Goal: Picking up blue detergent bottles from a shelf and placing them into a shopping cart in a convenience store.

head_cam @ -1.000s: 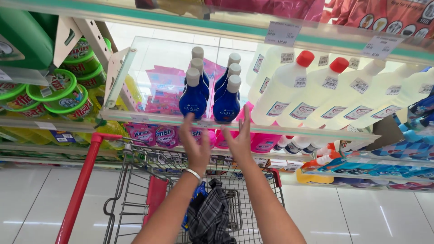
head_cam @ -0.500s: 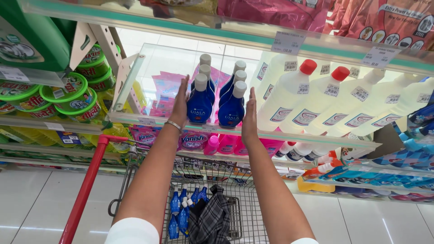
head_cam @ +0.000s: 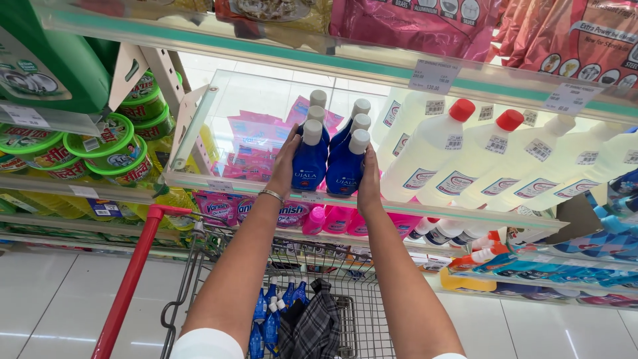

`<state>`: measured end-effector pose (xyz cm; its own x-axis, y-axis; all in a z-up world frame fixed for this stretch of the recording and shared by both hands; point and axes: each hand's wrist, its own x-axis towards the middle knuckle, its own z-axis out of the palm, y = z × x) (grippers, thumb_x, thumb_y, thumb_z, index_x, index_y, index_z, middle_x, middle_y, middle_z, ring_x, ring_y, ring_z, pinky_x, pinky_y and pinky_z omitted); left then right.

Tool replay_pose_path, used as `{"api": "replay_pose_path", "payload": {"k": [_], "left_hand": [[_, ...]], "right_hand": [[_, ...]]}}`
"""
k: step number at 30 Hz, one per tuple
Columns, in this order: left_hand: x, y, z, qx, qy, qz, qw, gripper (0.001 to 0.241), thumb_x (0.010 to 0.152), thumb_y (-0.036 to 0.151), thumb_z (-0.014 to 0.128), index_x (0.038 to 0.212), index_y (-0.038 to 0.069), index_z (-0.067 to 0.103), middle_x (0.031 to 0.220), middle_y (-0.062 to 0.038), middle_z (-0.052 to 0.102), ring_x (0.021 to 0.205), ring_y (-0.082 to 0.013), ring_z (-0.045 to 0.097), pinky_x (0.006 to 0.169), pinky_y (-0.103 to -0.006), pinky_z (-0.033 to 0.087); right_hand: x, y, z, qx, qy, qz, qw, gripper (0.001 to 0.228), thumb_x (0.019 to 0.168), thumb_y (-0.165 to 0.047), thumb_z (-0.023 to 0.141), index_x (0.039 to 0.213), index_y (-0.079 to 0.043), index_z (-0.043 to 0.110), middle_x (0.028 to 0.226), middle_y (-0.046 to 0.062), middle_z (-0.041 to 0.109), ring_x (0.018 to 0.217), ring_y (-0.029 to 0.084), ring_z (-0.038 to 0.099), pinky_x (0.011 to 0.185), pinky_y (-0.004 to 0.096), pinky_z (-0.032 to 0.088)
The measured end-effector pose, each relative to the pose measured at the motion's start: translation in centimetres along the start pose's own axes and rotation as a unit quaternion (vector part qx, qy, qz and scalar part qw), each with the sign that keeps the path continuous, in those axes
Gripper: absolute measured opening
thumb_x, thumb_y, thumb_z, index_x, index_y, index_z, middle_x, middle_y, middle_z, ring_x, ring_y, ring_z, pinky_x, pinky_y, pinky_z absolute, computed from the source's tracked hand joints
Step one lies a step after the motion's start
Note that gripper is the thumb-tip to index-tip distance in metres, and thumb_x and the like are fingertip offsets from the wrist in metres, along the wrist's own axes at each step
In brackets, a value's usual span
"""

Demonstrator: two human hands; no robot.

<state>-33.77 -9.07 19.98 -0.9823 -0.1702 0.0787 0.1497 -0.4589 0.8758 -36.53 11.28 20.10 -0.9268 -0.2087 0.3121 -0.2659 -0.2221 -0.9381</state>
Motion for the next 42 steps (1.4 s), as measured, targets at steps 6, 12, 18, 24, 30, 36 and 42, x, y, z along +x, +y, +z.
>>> {"api": "replay_pose_path", "payload": {"k": [6,12,18,24,30,36,42], "left_hand": [[-1.5,1.8,1.7,0.042,0.043,-0.014,0.998,0.064,0.100,0.044,0.048,0.159,0.024,0.037,0.154,-0.009,0.052,0.139,-0.0196,0.052,0.111,-0.0309,0.044],[-0.6,0.2,0.9,0.068,0.057,-0.023,0.996,0.064,0.097,0.043,0.048,0.158,0.025,0.039,0.152,-0.009,0.053,0.136,-0.0202,0.054,0.109,-0.0322,0.046],[-0.6,-4.4,-1.1,0.092,0.073,0.068,0.991,0.062,0.106,0.044,0.046,0.161,0.017,0.038,0.161,-0.009,0.041,0.148,-0.0196,0.039,0.119,-0.0316,0.030],[-12.3,-8.9,2.0,0.254,0.290,0.261,0.885,0.037,0.108,0.027,0.055,0.140,0.007,0.053,0.139,-0.011,0.059,0.126,-0.0227,0.057,0.110,-0.0395,0.046],[-24.2,-22.0,-3.0,0.392,0.206,0.171,0.880,0.021,0.103,0.014,0.061,0.120,0.004,0.056,0.112,-0.013,0.057,0.101,-0.0265,0.057,0.090,-0.0383,0.049],[-29.2,-34.5,-10.8,0.429,0.239,-0.078,0.868,0.016,0.097,0.013,0.062,0.109,0.003,0.063,0.104,-0.013,0.063,0.095,-0.0284,0.064,0.082,-0.0401,0.055],[-27.4,-49.4,-18.8,0.510,0.191,-0.130,0.829,0.021,0.096,0.011,0.061,0.114,0.005,0.068,0.114,-0.016,0.069,0.109,-0.0372,0.063,0.093,-0.0460,0.052]], "right_hand": [[-0.2,-0.4,0.7,0.017,0.037,0.020,0.999,0.073,0.105,-0.056,0.034,0.157,-0.005,0.035,0.154,0.013,0.048,0.144,0.023,0.044,0.120,0.035,0.031],[-0.2,0.0,0.3,-0.004,0.046,0.029,0.998,0.074,0.105,-0.058,0.033,0.157,-0.006,0.036,0.154,0.012,0.048,0.143,0.022,0.044,0.119,0.034,0.031],[-1.8,2.1,-0.4,-0.076,0.047,-0.026,0.996,0.073,0.109,-0.057,0.028,0.159,-0.003,0.034,0.156,0.013,0.045,0.145,0.024,0.042,0.121,0.035,0.030],[-11.6,2.5,2.5,-0.231,0.131,-0.101,0.959,0.064,0.114,-0.037,0.044,0.161,0.003,0.024,0.169,0.021,0.028,0.156,0.032,0.032,0.127,0.042,0.025],[-23.5,12.0,2.3,-0.311,-0.043,-0.058,0.948,0.059,0.111,-0.022,0.053,0.159,0.003,0.030,0.166,0.022,0.034,0.155,0.035,0.035,0.127,0.043,0.029],[-30.3,25.8,-0.3,-0.320,-0.082,0.298,0.896,0.038,0.097,-0.014,0.062,0.134,-0.010,0.063,0.136,0.013,0.067,0.105,0.030,0.069,0.093,0.036,0.055],[-33.7,41.3,-4.2,-0.335,-0.030,0.323,0.885,0.037,0.097,-0.013,0.059,0.134,-0.010,0.061,0.125,0.015,0.073,0.115,0.028,0.071,0.096,0.038,0.053]]}}
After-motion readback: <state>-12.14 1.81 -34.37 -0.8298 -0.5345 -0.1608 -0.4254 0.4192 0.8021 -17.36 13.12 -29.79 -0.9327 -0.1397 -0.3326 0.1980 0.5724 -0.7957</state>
